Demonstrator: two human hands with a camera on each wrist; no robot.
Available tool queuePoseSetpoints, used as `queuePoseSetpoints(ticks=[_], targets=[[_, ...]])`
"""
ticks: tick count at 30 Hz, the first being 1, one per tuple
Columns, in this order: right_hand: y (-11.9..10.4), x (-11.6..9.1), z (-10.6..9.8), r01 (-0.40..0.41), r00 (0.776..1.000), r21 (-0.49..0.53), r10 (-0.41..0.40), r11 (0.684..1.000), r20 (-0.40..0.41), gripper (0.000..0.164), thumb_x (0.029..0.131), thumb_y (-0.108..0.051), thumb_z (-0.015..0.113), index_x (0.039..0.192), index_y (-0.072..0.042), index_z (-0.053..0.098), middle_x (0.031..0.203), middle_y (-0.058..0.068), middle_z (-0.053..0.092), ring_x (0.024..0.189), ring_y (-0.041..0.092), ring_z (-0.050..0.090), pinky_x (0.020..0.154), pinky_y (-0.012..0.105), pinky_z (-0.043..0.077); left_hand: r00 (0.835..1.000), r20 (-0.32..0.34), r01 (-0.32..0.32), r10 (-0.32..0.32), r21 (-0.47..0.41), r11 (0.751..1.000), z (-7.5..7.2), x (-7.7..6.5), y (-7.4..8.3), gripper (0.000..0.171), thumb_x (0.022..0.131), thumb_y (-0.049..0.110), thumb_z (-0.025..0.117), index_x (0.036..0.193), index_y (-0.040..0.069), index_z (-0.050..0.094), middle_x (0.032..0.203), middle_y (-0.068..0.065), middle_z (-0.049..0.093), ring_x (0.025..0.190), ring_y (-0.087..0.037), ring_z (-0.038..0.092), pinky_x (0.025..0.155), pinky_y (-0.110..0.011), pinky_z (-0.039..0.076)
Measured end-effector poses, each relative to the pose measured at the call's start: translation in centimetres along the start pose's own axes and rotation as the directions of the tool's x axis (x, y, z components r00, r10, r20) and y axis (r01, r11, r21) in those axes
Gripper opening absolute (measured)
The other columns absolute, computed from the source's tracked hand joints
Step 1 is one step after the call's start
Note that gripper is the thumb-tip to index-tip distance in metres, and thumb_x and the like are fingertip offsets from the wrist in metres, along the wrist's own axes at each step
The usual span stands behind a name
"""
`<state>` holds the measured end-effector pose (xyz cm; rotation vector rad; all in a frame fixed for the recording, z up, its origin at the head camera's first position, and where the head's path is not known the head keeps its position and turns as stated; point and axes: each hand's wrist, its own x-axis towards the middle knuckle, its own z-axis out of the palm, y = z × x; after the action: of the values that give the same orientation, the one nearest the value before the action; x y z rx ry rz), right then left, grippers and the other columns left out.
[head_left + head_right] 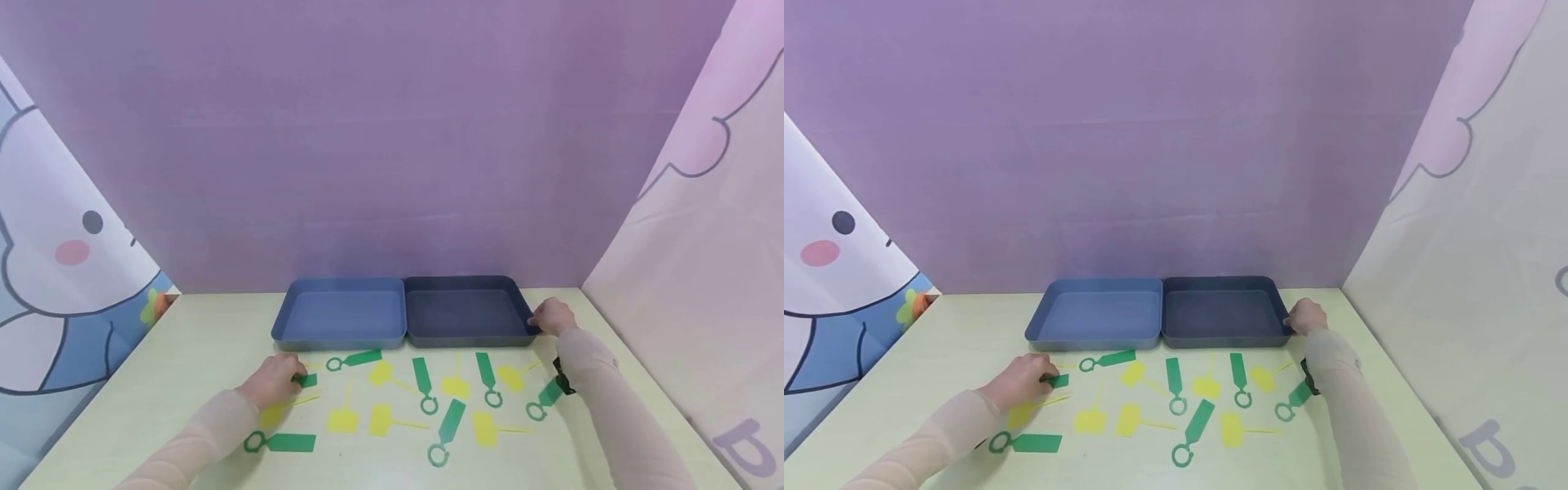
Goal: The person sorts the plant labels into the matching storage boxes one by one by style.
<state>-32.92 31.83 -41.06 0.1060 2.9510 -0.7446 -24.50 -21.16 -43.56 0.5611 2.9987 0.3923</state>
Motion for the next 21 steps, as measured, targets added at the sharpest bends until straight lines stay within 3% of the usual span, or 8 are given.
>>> queuePoseSetpoints(ticks=[4,10,21], targets=[[-0.1,0.0,0.0,-0.011,1.0,-0.009,0.011,1.0,0.003,0.028,0.083,-0.012,0.063,0.099,0.011,0.063,0.093,0.024,0.067,0.06,0.017,0.067,0.087,0.054,0.043,1.0,0.018,-0.02,0.02,-0.003,1.0,-0.3,0.1,-0.2,0.012,0.068,-0.001,0.072,0.074,0.009,0.07,0.07,0.002,0.059,0.064,-0.013,0.045,0.062,-0.032,0.044],[0.1,0.5,0.0,0.001,1.0,0.012,-0.001,1.0,0.007,0.025,0.081,-0.016,0.068,0.092,0.006,0.068,0.082,0.016,0.069,0.057,0.015,0.066,0.08,0.049,0.046,0.99,0.061,-0.125,0.124,0.027,0.992,-1.0,0.3,-0.6,0.01,0.069,0.002,0.071,0.07,0.011,0.068,0.066,0.007,0.058,0.062,-0.011,0.043,0.061,-0.029,0.041],[-0.2,-0.1,0.3,-0.01,1.0,-0.007,0.01,1.0,-0.009,0.022,0.083,-0.01,0.064,0.093,0.009,0.066,0.087,0.02,0.068,0.058,0.016,0.065,0.084,0.053,0.045,0.964,0.099,-0.251,0.246,0.041,0.967,-1.3,0.9,-1.0,0.008,0.067,0.004,0.071,0.07,0.011,0.07,0.062,0.01,0.054,0.059,-0.008,0.04,0.057,-0.023,0.037]])
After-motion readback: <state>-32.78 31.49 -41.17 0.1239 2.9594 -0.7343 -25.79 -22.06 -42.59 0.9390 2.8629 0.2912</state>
